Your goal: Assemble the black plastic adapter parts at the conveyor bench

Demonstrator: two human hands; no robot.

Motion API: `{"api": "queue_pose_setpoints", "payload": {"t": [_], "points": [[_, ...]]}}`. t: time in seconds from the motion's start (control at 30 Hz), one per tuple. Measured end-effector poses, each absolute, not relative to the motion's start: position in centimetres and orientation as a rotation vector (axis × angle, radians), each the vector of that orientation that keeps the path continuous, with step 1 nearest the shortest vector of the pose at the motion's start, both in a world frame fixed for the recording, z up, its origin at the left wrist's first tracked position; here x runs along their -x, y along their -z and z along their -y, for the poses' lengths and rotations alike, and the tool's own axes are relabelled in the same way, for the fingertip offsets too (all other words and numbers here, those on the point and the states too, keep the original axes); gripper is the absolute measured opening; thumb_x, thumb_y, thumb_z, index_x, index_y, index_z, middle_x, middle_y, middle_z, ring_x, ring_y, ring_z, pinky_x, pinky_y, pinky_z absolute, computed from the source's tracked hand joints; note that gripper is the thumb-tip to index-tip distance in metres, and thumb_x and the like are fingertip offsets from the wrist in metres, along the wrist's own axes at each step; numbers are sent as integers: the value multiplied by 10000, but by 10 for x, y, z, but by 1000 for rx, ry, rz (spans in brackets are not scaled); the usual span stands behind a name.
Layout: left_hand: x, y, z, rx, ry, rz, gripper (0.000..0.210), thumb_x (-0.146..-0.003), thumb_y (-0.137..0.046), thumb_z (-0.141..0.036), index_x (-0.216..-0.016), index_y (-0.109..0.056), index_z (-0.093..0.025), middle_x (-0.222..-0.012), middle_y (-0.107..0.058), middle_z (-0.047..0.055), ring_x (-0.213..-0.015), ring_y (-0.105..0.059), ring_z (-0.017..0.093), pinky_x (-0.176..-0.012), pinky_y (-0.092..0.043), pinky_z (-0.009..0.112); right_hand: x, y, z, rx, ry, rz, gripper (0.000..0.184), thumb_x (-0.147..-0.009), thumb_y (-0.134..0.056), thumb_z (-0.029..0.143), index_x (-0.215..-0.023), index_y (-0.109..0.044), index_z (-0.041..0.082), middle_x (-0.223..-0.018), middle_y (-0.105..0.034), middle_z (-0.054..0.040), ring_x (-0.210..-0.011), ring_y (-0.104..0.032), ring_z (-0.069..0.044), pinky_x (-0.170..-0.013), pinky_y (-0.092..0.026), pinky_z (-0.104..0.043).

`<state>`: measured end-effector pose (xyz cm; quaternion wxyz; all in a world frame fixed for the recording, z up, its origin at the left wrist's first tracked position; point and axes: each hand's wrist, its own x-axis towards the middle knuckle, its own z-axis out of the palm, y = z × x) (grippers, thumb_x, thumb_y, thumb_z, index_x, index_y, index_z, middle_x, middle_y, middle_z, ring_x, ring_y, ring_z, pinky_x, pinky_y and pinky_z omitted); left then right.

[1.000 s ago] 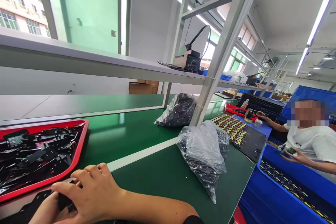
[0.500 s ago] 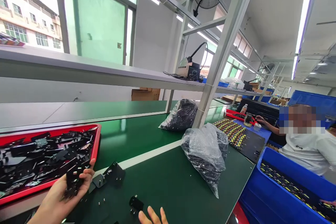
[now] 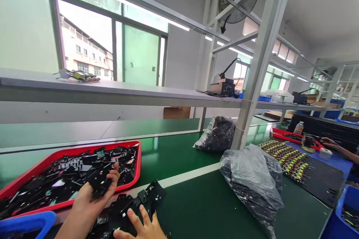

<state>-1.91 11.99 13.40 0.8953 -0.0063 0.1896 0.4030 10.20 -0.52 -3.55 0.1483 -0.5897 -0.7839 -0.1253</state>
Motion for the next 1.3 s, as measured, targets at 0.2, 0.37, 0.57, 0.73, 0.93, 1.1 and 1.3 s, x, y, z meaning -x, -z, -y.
{"api": "queue_pose_setpoints", "payload": {"t": [0.2,0.37,0.57,0.73,0.93,1.1,1.3], "points": [[15,-122,-124,-2,-900,-435,398,-817,-286,-28,-1129,-526,-90,-849,-624,106,-699,-646,165,-514,-587,267,-85,31,-4,1715,98,2142,676,-754,-513,624,-1344,-327,351,-1398,-405,-41,-1172,-434,-311,-873,-434,-551],[0,-114,-120,36,-894,-467,334,-869,-313,-111,-1075,-575,-93,-801,-635,96,-700,-644,170,-531,-591,287,-86,32,2,1707,87,2156,472,-804,-536,435,-1237,-448,268,-1251,-506,-59,-1053,-480,-219,-842,-428,-409],[-5,-107,-119,21,-886,-483,307,-852,-334,-105,-1017,-593,-102,-809,-627,90,-727,-633,164,-550,-591,285,-94,21,-6,1706,129,2177,832,-670,-499,740,-1365,-310,321,-1422,-308,-118,-1170,-364,-336,-832,-416,-488],[1,-109,-125,-3,-902,-476,290,-850,-318,-101,-994,-568,-73,-818,-611,111,-753,-626,170,-553,-586,280,-87,24,-18,1570,167,2279,622,-796,-431,628,-1243,-436,195,-1244,-508,-104,-1068,-437,-272,-801,-432,-422],[0,-105,-130,-25,-896,-475,266,-856,-317,-133,-928,-569,-86,-759,-589,87,-705,-615,153,-534,-573,266,-91,24,-16,1544,-3,2106,413,-760,-582,410,-1072,-500,153,-1127,-568,-94,-1004,-479,-235,-768,-440,-348],[-5,-89,-139,-10,-918,-488,253,-846,-351,-161,-904,-587,-90,-710,-595,79,-674,-616,158,-541,-565,263,-99,25,-13,1529,-99,1948,196,-777,-536,212,-967,-533,163,-957,-590,-72,-935,-503,-198,-790,-440,-310],[0,-67,-153,28,-982,-496,338,-854,-291,-214,-942,-598,-103,-660,-601,64,-617,-624,152,-564,-553,261,-89,30,-18,1545,-80,1785,164,-748,-485,128,-889,-558,166,-824,-575,-49,-812,-534,-176,-730,-450,-283]]}}
